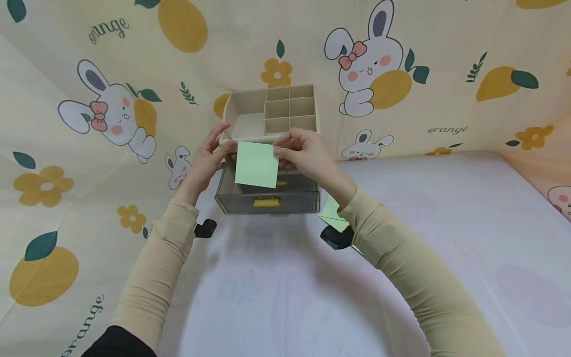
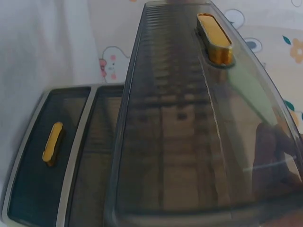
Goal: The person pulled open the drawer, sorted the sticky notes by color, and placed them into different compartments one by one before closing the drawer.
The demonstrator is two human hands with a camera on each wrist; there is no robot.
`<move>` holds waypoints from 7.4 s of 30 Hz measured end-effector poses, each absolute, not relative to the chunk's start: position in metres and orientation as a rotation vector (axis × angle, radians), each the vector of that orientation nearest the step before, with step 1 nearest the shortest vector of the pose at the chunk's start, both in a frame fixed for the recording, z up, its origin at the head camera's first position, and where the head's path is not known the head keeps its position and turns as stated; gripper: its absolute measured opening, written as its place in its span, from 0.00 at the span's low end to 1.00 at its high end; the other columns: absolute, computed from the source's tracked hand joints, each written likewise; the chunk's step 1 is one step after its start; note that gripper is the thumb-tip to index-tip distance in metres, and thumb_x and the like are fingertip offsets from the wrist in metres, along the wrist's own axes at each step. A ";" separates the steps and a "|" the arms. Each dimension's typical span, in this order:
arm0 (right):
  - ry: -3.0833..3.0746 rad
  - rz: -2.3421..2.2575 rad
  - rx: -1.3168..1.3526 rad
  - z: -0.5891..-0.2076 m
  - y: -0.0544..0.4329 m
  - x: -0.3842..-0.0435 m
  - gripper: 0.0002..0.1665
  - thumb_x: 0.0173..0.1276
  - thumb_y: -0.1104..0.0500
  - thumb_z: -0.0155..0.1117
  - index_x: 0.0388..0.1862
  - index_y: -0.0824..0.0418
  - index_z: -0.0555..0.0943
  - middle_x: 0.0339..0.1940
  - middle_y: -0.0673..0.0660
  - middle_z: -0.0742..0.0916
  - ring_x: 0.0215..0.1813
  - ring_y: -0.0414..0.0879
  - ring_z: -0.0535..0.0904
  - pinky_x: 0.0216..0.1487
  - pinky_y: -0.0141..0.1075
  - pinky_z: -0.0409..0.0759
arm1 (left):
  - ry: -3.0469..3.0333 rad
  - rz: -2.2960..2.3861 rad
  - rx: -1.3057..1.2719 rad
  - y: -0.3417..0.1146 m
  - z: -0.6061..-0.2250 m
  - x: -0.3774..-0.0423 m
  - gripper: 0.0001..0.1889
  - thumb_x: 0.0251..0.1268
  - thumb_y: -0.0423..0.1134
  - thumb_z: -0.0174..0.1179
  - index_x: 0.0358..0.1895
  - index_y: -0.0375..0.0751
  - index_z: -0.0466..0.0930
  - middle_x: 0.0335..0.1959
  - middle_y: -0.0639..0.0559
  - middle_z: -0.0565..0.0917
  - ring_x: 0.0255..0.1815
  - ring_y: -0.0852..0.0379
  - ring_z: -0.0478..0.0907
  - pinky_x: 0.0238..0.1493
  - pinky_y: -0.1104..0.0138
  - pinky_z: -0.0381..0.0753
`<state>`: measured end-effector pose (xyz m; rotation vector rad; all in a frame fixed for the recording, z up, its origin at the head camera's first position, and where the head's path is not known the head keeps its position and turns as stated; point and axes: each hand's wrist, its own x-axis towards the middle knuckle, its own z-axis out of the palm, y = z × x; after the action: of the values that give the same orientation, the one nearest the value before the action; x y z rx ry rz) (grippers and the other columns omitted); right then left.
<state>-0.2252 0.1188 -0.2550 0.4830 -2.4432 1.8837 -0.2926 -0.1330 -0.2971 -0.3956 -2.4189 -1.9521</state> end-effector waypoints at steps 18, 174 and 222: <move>-2.914 1.630 0.630 -0.267 0.088 -0.237 0.07 0.63 0.64 0.62 0.39 0.66 0.77 0.31 0.56 0.85 0.27 0.40 0.81 0.35 0.36 0.82 | -2.419 -1.983 -0.395 -0.132 -0.302 -0.294 0.28 0.62 0.53 0.56 0.66 0.69 0.61 0.69 0.52 0.65 0.52 0.52 0.72 0.49 0.59 0.72; -2.926 1.452 0.244 -0.353 0.331 -0.178 0.15 0.64 0.58 0.63 0.47 0.64 0.78 0.30 0.43 0.83 0.33 0.39 0.78 0.38 0.29 0.75 | -2.447 -1.858 -0.381 -0.132 -0.299 -0.293 0.24 0.62 0.55 0.57 0.63 0.71 0.66 0.68 0.54 0.63 0.39 0.56 0.70 0.36 0.67 0.69; -2.115 1.941 0.576 -0.263 0.177 -0.229 0.04 0.59 0.66 0.66 0.34 0.62 0.82 0.28 0.46 0.86 0.27 0.38 0.81 0.31 0.25 0.79 | -2.468 -1.841 -0.391 -0.128 -0.286 -0.280 0.26 0.67 0.49 0.53 0.68 0.59 0.62 0.72 0.51 0.58 0.30 0.59 0.64 0.32 0.69 0.65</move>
<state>-0.2287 0.1766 -0.2629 0.5763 -2.1148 1.9415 -0.2798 -0.1284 -0.2855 -0.3912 -2.4680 -1.8406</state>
